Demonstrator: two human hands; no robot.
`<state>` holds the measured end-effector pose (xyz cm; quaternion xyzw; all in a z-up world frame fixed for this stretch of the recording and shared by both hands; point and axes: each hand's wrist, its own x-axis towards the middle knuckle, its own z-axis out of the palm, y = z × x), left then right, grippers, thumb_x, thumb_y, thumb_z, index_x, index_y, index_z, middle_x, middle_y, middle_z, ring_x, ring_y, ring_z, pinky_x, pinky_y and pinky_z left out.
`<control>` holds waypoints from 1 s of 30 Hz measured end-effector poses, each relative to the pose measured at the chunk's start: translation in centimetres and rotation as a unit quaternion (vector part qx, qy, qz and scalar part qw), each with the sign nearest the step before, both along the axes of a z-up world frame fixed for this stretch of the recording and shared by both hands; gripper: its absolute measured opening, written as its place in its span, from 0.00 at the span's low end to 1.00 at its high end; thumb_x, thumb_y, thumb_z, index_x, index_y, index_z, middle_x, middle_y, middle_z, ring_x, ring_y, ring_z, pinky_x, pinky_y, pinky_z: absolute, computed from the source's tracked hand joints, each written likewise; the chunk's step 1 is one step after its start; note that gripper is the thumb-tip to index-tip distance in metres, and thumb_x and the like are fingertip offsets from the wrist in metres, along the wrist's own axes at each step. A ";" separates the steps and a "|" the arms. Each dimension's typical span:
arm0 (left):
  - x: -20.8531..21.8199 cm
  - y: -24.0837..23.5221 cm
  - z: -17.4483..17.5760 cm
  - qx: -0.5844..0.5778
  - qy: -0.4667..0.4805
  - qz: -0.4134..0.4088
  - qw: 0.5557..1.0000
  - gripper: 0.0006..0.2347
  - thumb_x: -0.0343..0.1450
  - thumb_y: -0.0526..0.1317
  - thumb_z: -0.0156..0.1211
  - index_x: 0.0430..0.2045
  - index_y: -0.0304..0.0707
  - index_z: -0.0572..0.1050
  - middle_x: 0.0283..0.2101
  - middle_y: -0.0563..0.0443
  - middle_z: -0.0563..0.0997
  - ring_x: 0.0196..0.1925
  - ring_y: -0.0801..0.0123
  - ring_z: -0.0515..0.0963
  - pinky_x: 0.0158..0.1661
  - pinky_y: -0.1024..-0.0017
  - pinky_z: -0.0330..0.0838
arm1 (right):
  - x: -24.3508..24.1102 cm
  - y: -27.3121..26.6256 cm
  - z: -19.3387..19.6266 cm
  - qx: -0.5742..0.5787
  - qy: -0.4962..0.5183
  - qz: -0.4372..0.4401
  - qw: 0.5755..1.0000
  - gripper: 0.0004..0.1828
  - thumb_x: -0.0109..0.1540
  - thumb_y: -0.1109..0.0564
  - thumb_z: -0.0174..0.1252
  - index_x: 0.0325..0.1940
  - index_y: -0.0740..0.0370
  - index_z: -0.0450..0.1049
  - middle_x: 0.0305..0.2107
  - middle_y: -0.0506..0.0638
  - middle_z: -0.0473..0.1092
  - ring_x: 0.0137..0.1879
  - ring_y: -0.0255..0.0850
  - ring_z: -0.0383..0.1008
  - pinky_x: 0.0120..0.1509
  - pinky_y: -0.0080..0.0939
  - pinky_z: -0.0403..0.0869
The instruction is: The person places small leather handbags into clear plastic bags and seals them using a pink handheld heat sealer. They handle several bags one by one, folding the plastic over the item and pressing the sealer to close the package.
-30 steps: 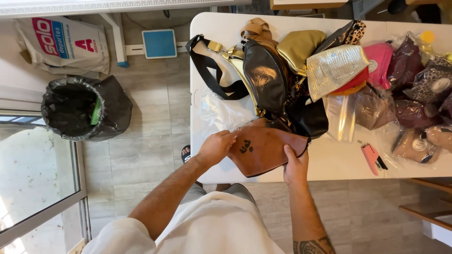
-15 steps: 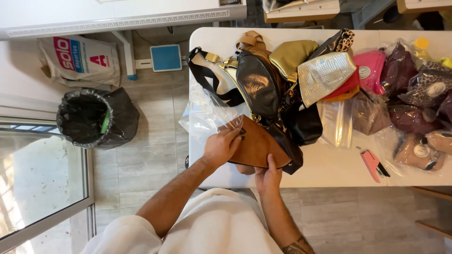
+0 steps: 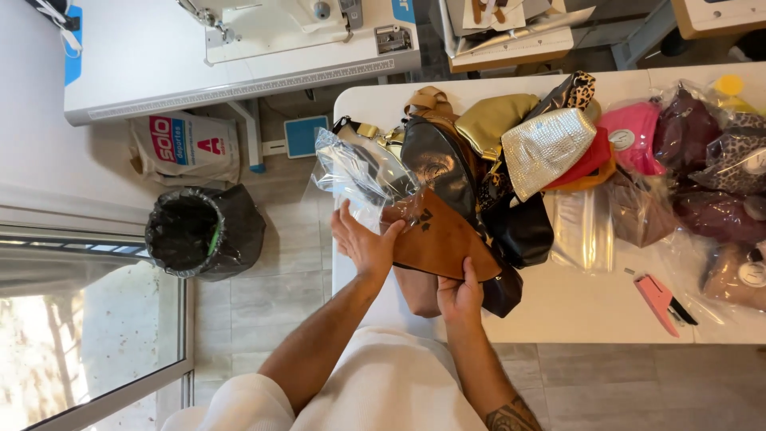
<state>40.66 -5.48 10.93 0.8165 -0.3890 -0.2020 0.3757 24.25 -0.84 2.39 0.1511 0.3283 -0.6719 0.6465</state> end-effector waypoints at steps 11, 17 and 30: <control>2.8 0.6 0.2 0.012 0.518 0.188 0.835 0.59 0.64 0.36 0.79 0.72 0.76 0.23 0.73 0.26 0.54 0.74 0.38 0.61 0.71 0.40 0.40 | 3.8 0.0 -2.3 -0.005 -0.036 0.054 0.998 0.09 0.67 0.57 0.60 0.51 0.53 0.76 0.49 0.54 0.78 0.56 0.50 0.79 0.62 0.59 0.80; 5.9 1.6 -0.6 -0.026 0.579 0.108 0.808 0.51 0.67 0.34 0.72 0.76 0.69 0.33 0.72 0.29 0.61 0.69 0.38 0.68 0.62 0.49 0.66 | 6.9 2.2 6.7 -0.002 -0.014 0.089 0.996 0.11 0.67 0.51 0.59 0.53 0.50 0.76 0.51 0.51 0.78 0.57 0.47 0.79 0.62 0.54 0.79; 14.5 4.7 -3.0 0.098 0.688 -0.147 0.704 0.35 0.59 0.34 0.73 0.64 0.46 0.65 0.46 0.41 0.83 0.43 0.57 0.83 0.42 0.61 0.79 | 2.2 14.1 7.5 -0.164 0.381 0.556 0.720 0.20 0.64 0.60 0.58 0.60 0.66 0.74 0.58 0.57 0.76 0.65 0.46 0.76 0.72 0.45 0.71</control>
